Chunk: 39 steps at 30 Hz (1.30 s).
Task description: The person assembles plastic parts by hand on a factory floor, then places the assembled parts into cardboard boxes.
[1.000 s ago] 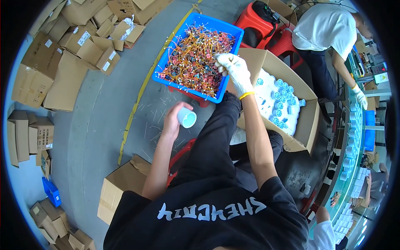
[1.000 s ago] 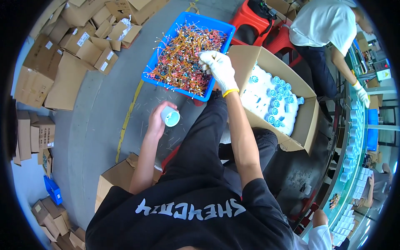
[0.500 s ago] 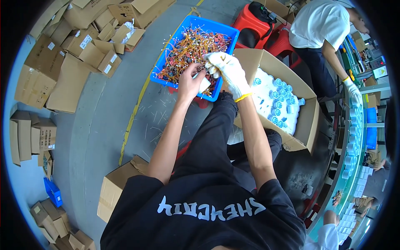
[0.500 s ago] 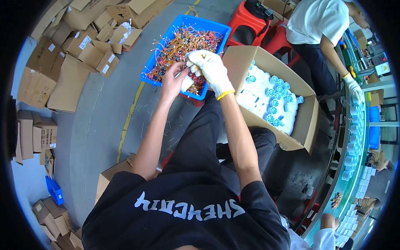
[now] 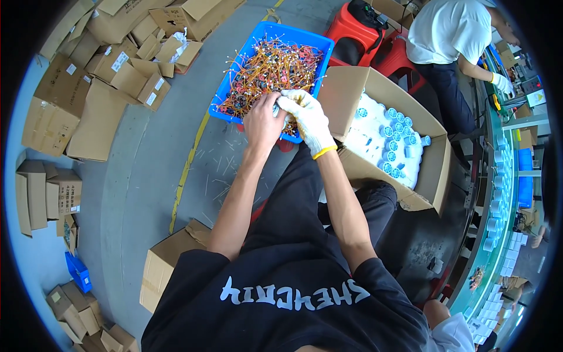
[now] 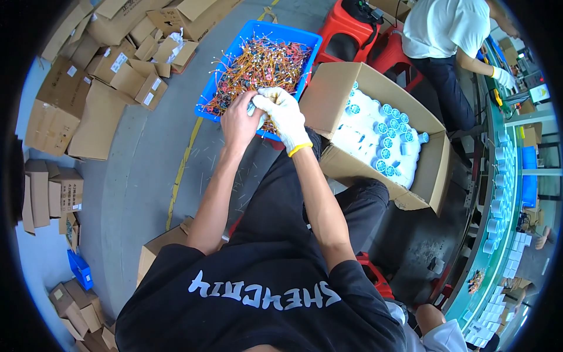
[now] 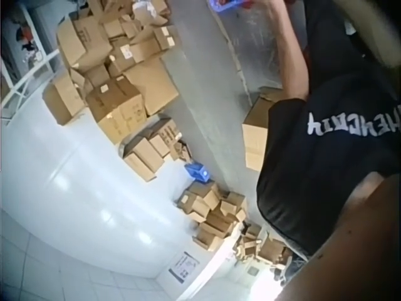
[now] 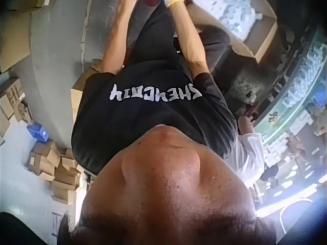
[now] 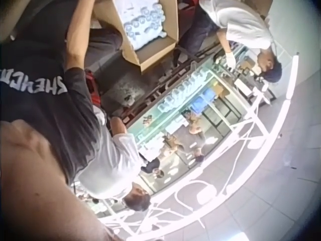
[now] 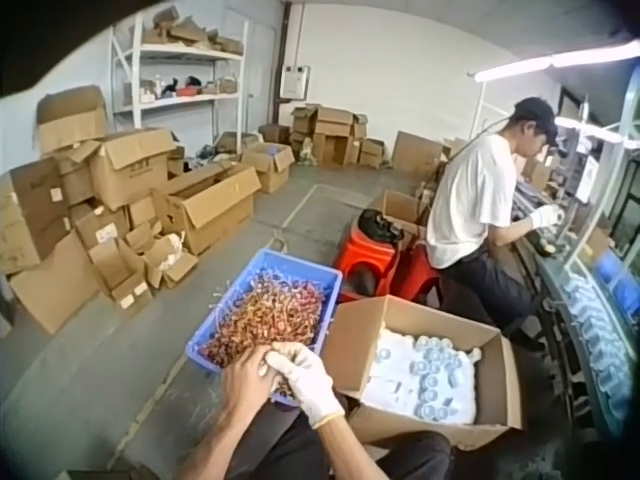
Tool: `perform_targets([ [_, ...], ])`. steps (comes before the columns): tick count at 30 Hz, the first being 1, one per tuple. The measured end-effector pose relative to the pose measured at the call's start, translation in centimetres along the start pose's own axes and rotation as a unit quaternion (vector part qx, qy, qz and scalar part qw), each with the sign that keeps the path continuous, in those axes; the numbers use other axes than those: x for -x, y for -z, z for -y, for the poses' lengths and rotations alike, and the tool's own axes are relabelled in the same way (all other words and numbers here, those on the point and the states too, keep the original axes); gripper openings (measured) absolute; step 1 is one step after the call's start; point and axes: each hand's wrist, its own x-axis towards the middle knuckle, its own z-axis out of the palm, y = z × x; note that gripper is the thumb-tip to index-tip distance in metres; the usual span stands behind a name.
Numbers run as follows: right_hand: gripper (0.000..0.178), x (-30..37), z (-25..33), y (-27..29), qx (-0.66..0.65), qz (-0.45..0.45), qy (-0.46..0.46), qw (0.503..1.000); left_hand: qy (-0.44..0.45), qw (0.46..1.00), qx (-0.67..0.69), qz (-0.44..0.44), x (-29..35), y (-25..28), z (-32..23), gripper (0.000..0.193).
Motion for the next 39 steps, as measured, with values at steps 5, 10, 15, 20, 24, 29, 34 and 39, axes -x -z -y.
perform_targets([
  [5,0.03,0.3,1.3,1.7,0.081,0.0,0.035,0.996,0.015,0.999,0.023,-0.019,-0.4,0.0,0.8,0.024],
  [10,0.031,0.8,2.4,3.7,0.196,-0.084,0.073,0.974,0.041,0.998,0.04,0.0,-1.3,-0.3,0.7,0.022],
  [15,0.03,1.3,2.6,4.7,0.21,-0.127,0.141,0.959,0.003,0.999,0.04,0.023,-1.0,-0.9,-0.3,0.022],
  [20,0.027,2.2,2.7,5.1,0.118,-0.113,0.112,0.98,-0.022,1.0,0.001,0.009,-0.2,-0.9,-1.2,0.022],
  [24,0.025,2.8,2.4,5.2,-0.007,-0.113,0.009,0.994,-0.015,0.999,-0.05,-0.002,-0.2,-0.7,-1.4,0.022],
  [29,0.025,3.5,1.3,5.7,-0.046,-0.101,-0.028,0.993,0.043,0.993,-0.107,0.011,-1.4,-0.8,-0.7,0.026],
  [34,0.025,3.7,1.2,7.5,-0.145,-0.133,0.032,0.98,0.103,0.985,-0.133,0.05,-2.3,-1.1,0.8,0.032],
  [39,0.031,3.9,1.4,10.1,-0.172,-0.177,0.081,0.966,0.086,0.988,-0.127,0.029,-2.3,-1.8,2.1,0.032],
])
